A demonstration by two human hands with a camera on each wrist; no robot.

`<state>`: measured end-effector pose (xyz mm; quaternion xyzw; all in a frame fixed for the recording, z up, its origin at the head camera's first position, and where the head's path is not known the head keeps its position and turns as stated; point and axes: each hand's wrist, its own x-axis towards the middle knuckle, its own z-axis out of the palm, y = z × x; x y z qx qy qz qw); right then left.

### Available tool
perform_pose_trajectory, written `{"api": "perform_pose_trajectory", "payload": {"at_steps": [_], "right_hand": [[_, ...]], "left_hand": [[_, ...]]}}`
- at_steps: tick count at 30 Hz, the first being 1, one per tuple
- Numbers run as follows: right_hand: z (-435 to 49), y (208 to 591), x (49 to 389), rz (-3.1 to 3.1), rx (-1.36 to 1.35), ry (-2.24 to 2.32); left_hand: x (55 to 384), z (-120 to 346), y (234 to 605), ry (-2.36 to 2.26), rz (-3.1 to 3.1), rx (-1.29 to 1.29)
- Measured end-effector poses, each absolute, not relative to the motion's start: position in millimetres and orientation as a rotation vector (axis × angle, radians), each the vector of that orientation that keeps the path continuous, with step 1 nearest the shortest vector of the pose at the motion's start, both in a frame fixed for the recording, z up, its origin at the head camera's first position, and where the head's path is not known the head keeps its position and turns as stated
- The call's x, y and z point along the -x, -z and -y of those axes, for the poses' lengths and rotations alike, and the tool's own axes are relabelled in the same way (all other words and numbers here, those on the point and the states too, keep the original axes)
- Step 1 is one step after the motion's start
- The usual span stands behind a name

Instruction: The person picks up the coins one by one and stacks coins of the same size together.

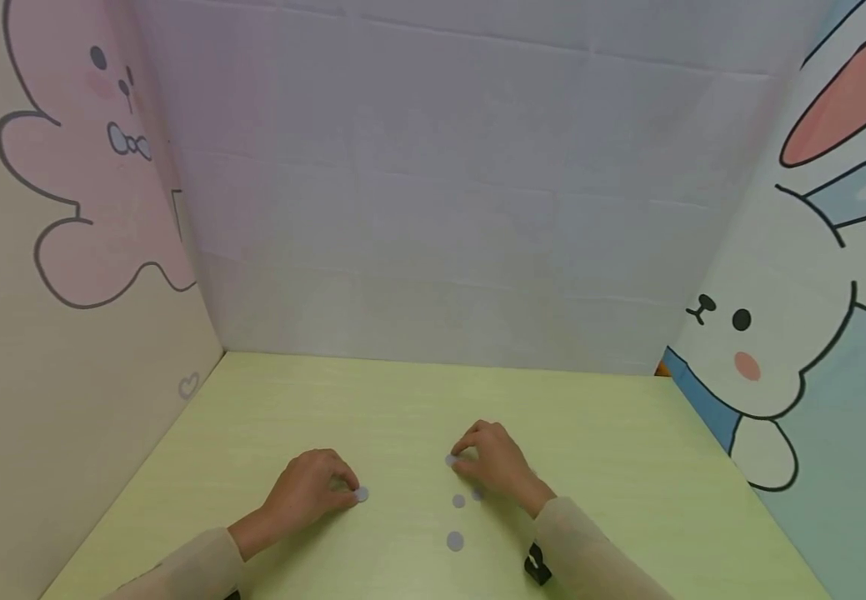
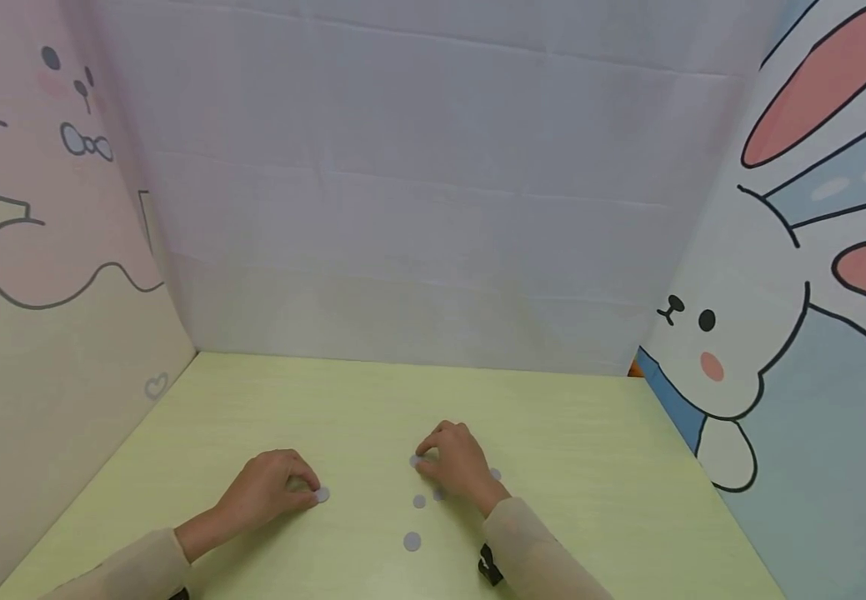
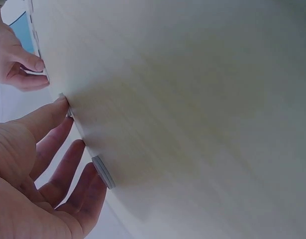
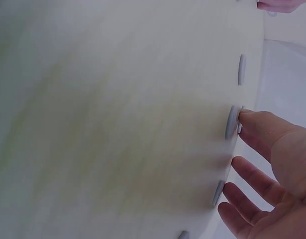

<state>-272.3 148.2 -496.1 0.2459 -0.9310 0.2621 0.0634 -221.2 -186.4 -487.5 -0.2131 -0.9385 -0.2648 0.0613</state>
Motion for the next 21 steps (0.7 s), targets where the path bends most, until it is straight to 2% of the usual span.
{"api": "perform_pose_trajectory", "payload": {"at_steps": [21], "right_hand": [[-120.5, 488.6, 252.1, 2.823, -0.866, -0.780]], "left_hand": [[222.1, 186.2, 487.7, 0.786, 2.850, 0.635]]}}
